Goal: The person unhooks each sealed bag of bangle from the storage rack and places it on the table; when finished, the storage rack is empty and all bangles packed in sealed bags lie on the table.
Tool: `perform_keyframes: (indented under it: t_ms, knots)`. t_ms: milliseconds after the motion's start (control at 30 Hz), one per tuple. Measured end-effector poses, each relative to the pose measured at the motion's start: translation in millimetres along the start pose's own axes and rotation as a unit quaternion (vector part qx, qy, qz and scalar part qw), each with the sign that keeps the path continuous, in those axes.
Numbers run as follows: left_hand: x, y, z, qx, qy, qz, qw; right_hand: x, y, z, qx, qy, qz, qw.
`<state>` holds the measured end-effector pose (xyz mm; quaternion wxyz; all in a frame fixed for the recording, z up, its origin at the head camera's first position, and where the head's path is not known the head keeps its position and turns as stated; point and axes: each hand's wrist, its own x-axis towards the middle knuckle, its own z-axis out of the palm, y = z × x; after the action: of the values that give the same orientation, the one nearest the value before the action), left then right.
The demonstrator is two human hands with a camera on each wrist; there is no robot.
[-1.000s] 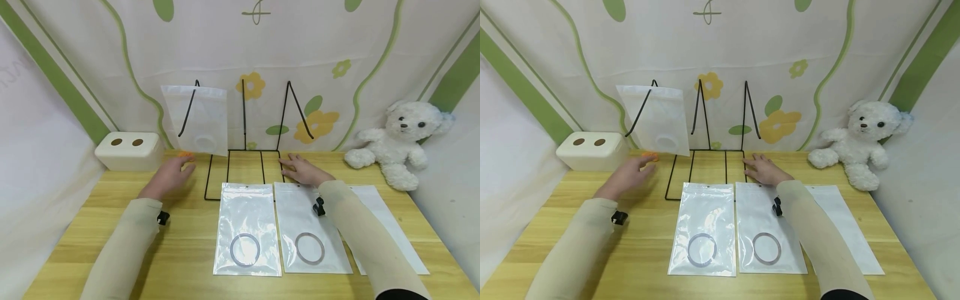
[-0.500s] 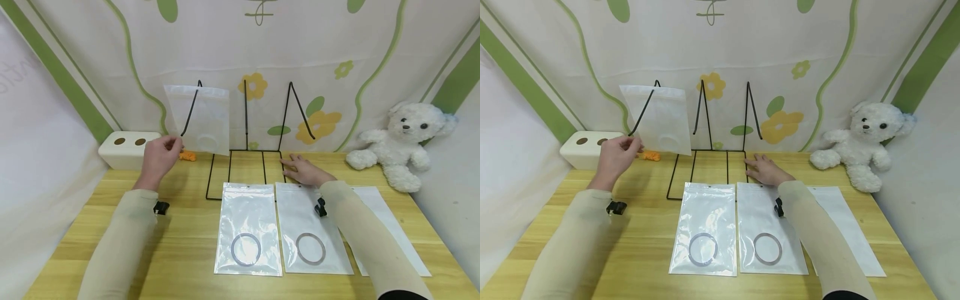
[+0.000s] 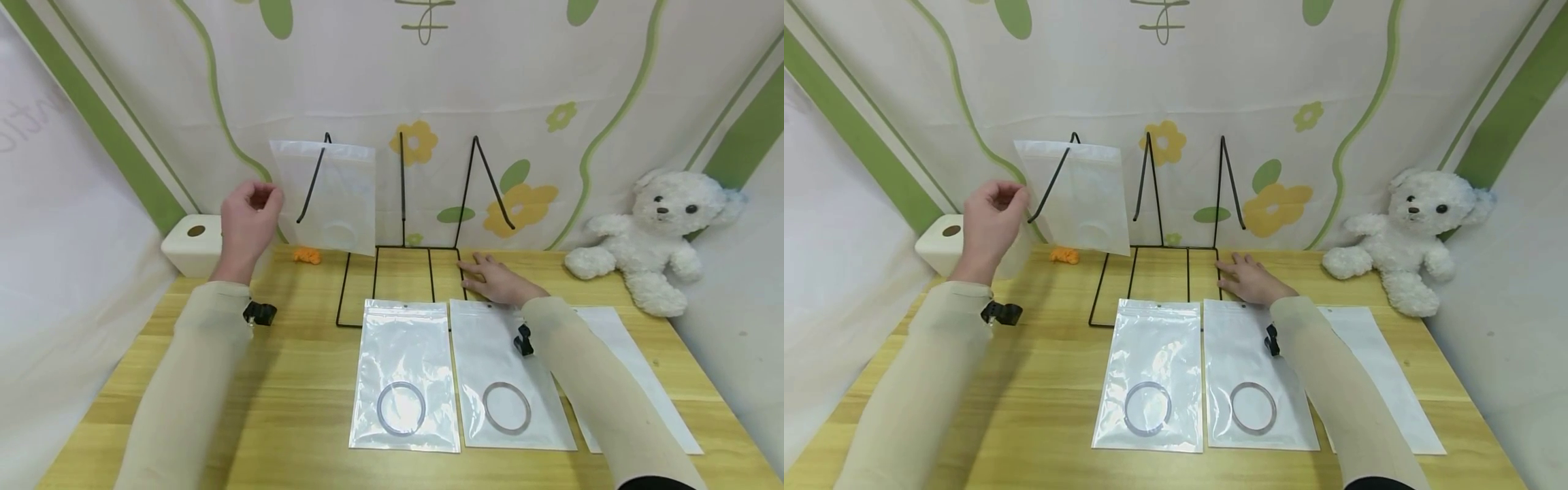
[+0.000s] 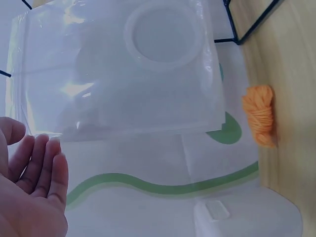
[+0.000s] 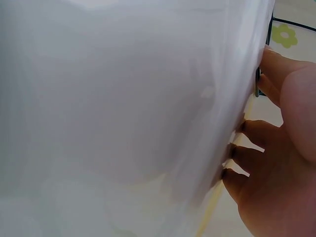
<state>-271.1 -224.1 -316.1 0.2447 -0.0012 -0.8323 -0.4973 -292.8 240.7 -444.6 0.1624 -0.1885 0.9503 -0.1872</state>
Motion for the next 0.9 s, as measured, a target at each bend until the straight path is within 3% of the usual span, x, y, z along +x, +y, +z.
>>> perform_keyframes:
  t_ms: [333,633,900]
  knots:
    - [20.8,15.4,5.6,-0.049,0.030,0.009,0.9983,1.2,3,1,-0.001,-0.002,0.001,1.0000]
    - [21.3,19.7,10.3,-0.059,0.037,0.032,0.9971,3.5,6,3,0.009,-0.003,0.001,1.0000]
    - [18.9,21.0,11.2,-0.078,0.030,0.016,0.9964,2.8,6,4,-0.001,0.000,0.006,1.0000]
